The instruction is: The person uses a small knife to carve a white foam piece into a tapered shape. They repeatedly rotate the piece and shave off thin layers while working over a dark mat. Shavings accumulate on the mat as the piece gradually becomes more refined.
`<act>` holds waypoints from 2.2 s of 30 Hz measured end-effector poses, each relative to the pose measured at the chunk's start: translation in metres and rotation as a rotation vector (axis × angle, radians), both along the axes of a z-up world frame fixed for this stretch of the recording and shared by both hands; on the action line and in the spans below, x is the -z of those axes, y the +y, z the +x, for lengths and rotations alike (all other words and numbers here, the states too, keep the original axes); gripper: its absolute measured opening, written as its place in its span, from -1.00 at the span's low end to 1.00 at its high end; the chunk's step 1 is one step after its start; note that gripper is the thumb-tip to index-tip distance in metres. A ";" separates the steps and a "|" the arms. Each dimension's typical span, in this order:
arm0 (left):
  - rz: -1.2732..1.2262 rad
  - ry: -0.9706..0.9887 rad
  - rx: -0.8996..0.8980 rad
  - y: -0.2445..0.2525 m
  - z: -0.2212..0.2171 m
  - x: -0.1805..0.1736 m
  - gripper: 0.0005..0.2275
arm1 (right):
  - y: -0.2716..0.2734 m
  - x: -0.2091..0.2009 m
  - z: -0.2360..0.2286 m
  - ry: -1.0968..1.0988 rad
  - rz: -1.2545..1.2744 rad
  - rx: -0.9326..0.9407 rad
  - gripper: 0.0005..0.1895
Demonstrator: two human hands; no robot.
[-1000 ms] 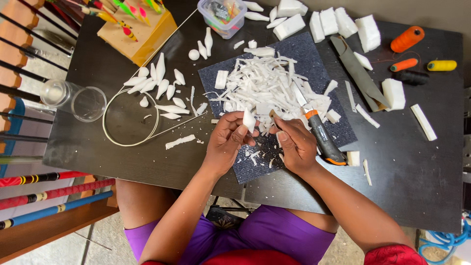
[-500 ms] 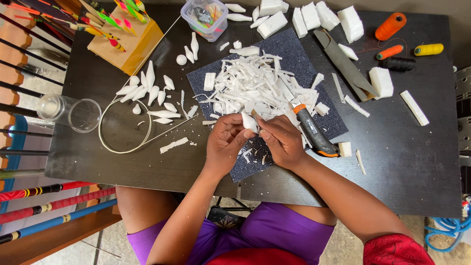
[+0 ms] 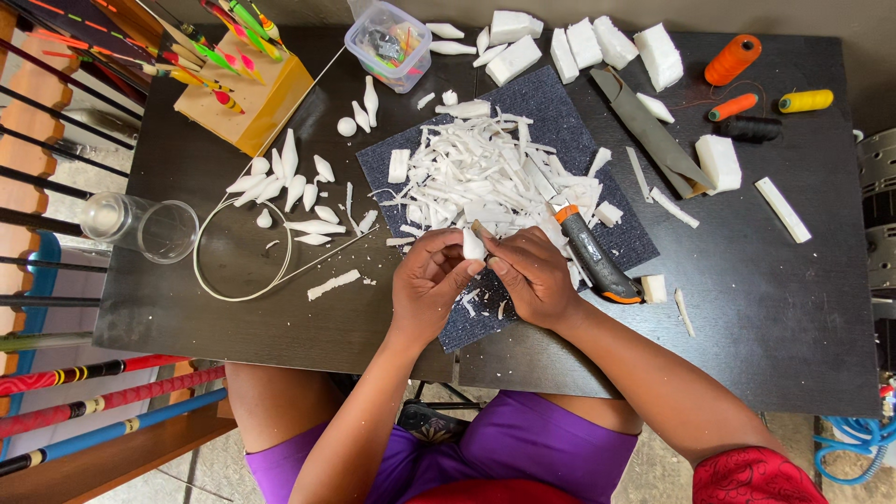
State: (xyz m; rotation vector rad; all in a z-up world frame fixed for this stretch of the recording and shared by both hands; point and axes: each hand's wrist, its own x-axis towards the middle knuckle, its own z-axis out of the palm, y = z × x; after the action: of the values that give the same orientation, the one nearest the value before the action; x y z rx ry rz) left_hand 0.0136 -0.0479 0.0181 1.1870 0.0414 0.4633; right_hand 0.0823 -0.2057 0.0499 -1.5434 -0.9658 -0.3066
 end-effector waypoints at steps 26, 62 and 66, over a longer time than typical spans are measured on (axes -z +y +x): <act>0.779 0.112 -0.291 0.017 -0.019 -0.045 -0.77 | -0.002 0.010 0.001 0.034 -0.071 0.064 -0.66; 1.190 0.090 -0.444 0.032 -0.023 0.015 -0.83 | 0.026 -0.003 -0.004 -0.158 -0.781 -0.001 -0.69; 1.239 0.090 -0.523 0.029 -0.025 0.015 -0.87 | 0.023 -0.003 -0.007 -0.191 -0.871 -0.034 -0.67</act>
State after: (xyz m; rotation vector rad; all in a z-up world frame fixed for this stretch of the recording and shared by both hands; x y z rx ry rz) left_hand -0.0114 -0.0186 0.0030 2.4373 0.1599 0.9538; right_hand 0.0749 -0.1827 0.0527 -2.3043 -1.3745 0.0127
